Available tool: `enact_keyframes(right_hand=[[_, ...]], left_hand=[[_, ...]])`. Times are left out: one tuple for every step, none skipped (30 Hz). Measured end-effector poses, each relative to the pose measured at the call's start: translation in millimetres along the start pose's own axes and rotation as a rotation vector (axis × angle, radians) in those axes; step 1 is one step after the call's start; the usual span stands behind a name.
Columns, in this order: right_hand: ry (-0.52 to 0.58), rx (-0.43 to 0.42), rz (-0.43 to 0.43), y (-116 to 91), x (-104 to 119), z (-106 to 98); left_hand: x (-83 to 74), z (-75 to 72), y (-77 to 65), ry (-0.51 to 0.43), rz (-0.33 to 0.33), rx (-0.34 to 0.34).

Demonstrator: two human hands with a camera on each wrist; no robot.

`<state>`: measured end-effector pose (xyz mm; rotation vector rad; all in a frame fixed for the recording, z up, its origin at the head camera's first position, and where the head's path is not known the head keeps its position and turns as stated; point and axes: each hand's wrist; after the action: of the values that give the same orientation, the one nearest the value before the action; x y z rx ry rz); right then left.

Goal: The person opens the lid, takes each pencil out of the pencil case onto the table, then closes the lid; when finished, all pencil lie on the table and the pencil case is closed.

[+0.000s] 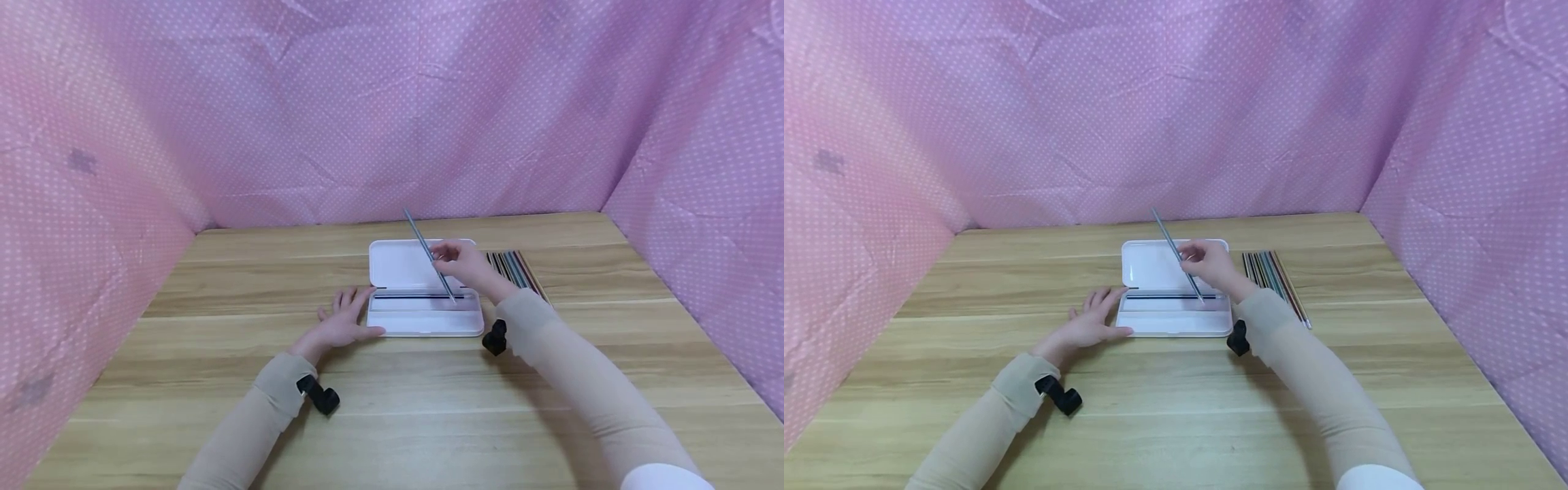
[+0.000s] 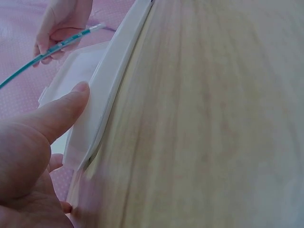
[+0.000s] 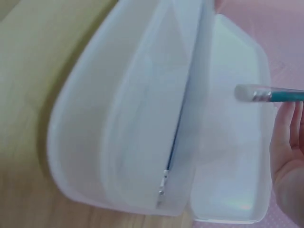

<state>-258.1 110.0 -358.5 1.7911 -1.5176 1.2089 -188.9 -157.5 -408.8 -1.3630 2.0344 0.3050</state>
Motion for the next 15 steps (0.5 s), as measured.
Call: enact_keyframes(right_hand=[[0.054,0.007,0.033,-1.1,0.9,-2.4],[0.101,0.014,0.063,-2.3,1.8,-4.6],[0.139,0.023,0.087,-3.4,2.1,-6.9],[0.176,0.030,0.105,-4.3,2.1,-9.2],[0.205,0.038,0.118,-5.3,1.8,-11.6],[0.230,0.044,0.123,-6.2,1.2,-13.9],[0.244,0.048,0.128,-7.2,0.4,-16.1],[0.251,0.052,0.132,-8.2,-0.8,-18.5],[0.252,0.056,0.130,-9.2,-2.3,-20.9],[0.248,0.058,0.130,-10.4,-4.0,-23.2],[0.238,0.064,0.132,-11.4,-5.7,-25.6],[0.227,0.066,0.133,-12.6,-7.5,-27.9],[0.214,0.070,0.134,-13.6,-9.6,-30.5],[0.206,0.074,0.132,-14.2,-12.1,-33.3],[0.198,0.075,0.130,-15.1,-14.5,-36.1]], left_hand=[[-0.1,-0.4,0.2,0.000,0.001,0.000],[-0.3,-0.8,0.4,0.000,0.001,0.000],[-0.4,-1.0,0.6,0.002,0.002,0.000],[-0.5,-1.3,0.7,0.003,0.003,-0.001],[-0.7,-1.5,0.8,0.004,0.004,0.000],[-0.7,-1.4,1.0,0.005,0.005,0.000],[-0.7,-1.4,1.1,0.005,0.007,0.000],[-0.6,-1.3,1.2,0.006,0.007,0.000],[-0.5,-0.9,1.2,0.007,0.006,0.000],[-0.2,-0.9,1.3,0.007,0.006,-0.002],[0.3,-0.6,1.3,0.005,0.005,-0.003],[0.5,-0.2,1.4,0.004,0.003,-0.004],[0.9,-0.2,1.5,0.003,0.004,-0.007],[1.5,-0.1,1.7,0.002,0.005,-0.009],[1.6,0.1,1.7,0.000,0.006,-0.009]])
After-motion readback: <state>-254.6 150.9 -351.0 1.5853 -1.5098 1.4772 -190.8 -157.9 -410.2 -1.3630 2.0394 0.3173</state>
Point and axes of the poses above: each hand's wrist, its own y-axis towards the middle knuckle, its own z-axis out of the palm, x = y × z, and after that the axes turned 10 degrees about z, right-handed
